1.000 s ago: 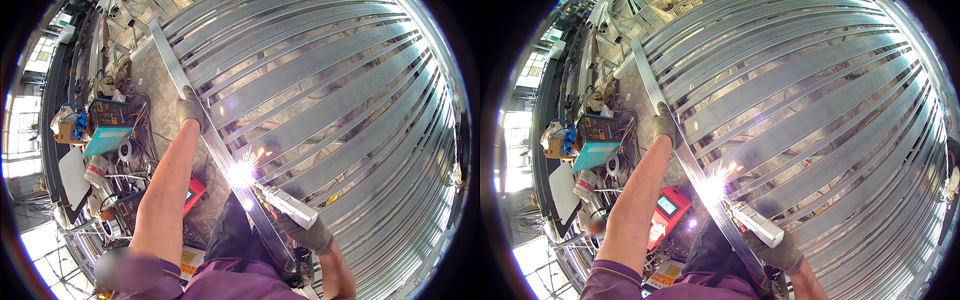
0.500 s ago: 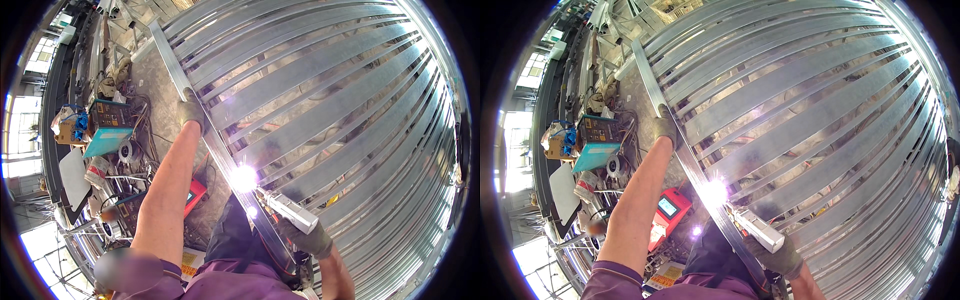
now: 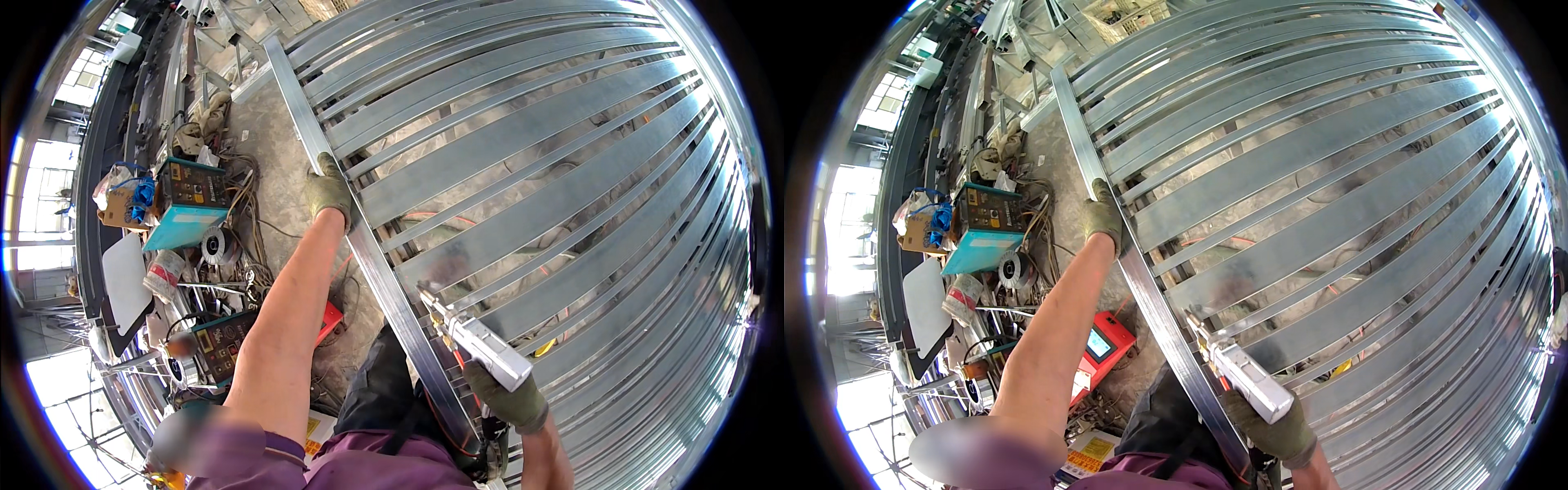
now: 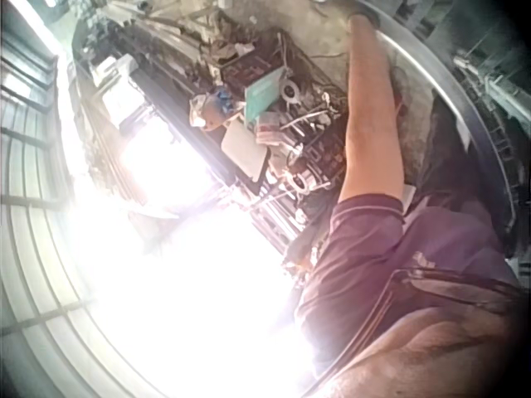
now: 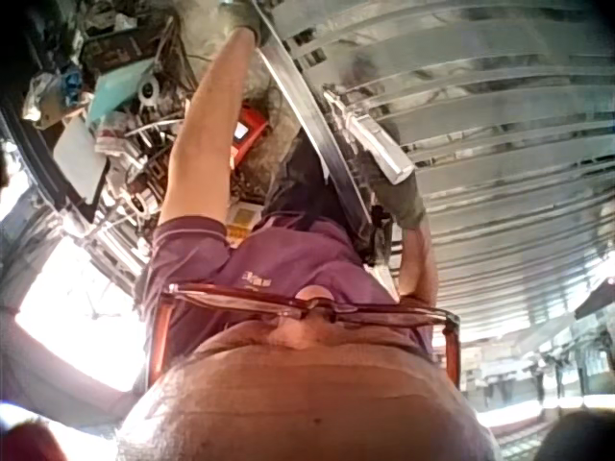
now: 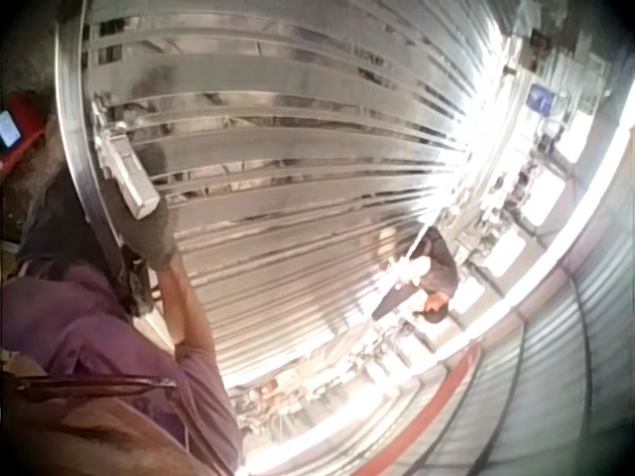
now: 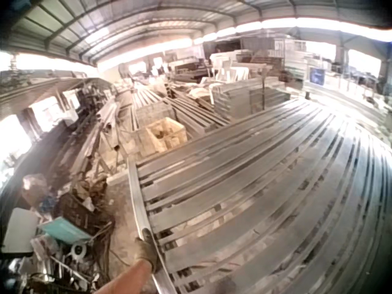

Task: The person welds a metal frame using a handheld welding torch. They move the torch along the joints of the frame, creating sparks and fusing the metal pieces together.

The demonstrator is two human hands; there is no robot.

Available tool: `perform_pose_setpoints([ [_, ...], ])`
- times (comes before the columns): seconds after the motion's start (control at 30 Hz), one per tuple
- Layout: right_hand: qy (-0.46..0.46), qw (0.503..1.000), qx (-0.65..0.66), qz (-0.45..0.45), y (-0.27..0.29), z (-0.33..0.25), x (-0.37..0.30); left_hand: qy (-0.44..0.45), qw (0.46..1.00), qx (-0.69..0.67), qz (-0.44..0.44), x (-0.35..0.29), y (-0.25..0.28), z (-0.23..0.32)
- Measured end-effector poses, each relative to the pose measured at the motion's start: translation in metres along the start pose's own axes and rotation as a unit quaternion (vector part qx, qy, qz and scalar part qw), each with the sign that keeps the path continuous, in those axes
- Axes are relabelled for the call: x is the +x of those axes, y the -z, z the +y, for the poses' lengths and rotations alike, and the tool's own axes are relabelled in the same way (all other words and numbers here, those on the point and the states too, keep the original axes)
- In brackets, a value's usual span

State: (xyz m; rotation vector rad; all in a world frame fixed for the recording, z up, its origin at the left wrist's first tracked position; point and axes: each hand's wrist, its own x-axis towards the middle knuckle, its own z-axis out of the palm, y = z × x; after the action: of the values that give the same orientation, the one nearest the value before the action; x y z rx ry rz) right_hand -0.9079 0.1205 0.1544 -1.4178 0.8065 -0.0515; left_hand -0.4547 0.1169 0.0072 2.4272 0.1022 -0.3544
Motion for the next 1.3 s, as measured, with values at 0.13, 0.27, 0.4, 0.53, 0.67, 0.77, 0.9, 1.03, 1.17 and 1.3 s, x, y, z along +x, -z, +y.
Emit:
perform_pose_setpoints([
  [0.13, 0.010, 0.998, 0.057, -0.009, 0.000, -0.004, 0.030, 0.003, 1.000, 0.006, -0.016, -0.001, 0.003, 0.004],
  [0.27, 0.023, 0.997, 0.071, -0.018, -0.003, 0.003, 0.039, -0.001, 1.000, 0.019, 0.001, -0.001, 0.002, 0.000],
  [0.4, -0.035, 0.995, 0.091, -0.034, -0.004, 0.001, 0.042, 0.006, 0.999, 0.042, 0.002, -0.009, 0.004, 0.007],
  [0.53, -0.034, 0.994, 0.094, -0.042, -0.006, 0.003, 0.043, 0.014, 0.998, 0.059, -0.010, -0.019, 0.011, 0.018],
  [0.67, -0.050, 0.994, 0.085, -0.054, -0.006, 0.009, 0.044, 0.010, 0.998, 0.057, -0.008, -0.012, 0.009, 0.009],
  [0.77, 0.002, 0.995, 0.080, -0.055, -0.005, 0.014, 0.045, 0.011, 0.998, 0.052, -0.015, -0.017, 0.009, 0.014],
  [0.9, 0.037, 0.996, 0.070, -0.043, -0.008, 0.013, 0.047, 0.023, 0.999, 0.027, -0.015, -0.013, 0.007, 0.012],
  [1.03, 0.024, 0.997, 0.047, -0.049, -0.005, 0.005, 0.049, 0.002, 0.999, 0.034, 0.000, -0.013, 0.008, 0.007],
  [1.17, 0.041, 0.998, 0.034, -0.040, -0.006, 0.008, 0.048, 0.004, 1.000, 0.028, -0.009, -0.017, 0.007, 0.012],
  [1.3, 0.049, 0.998, 0.014, -0.043, -0.007, 0.009, 0.047, 0.004, 1.000, 0.023, -0.014, -0.015, 0.006, 0.010],
])
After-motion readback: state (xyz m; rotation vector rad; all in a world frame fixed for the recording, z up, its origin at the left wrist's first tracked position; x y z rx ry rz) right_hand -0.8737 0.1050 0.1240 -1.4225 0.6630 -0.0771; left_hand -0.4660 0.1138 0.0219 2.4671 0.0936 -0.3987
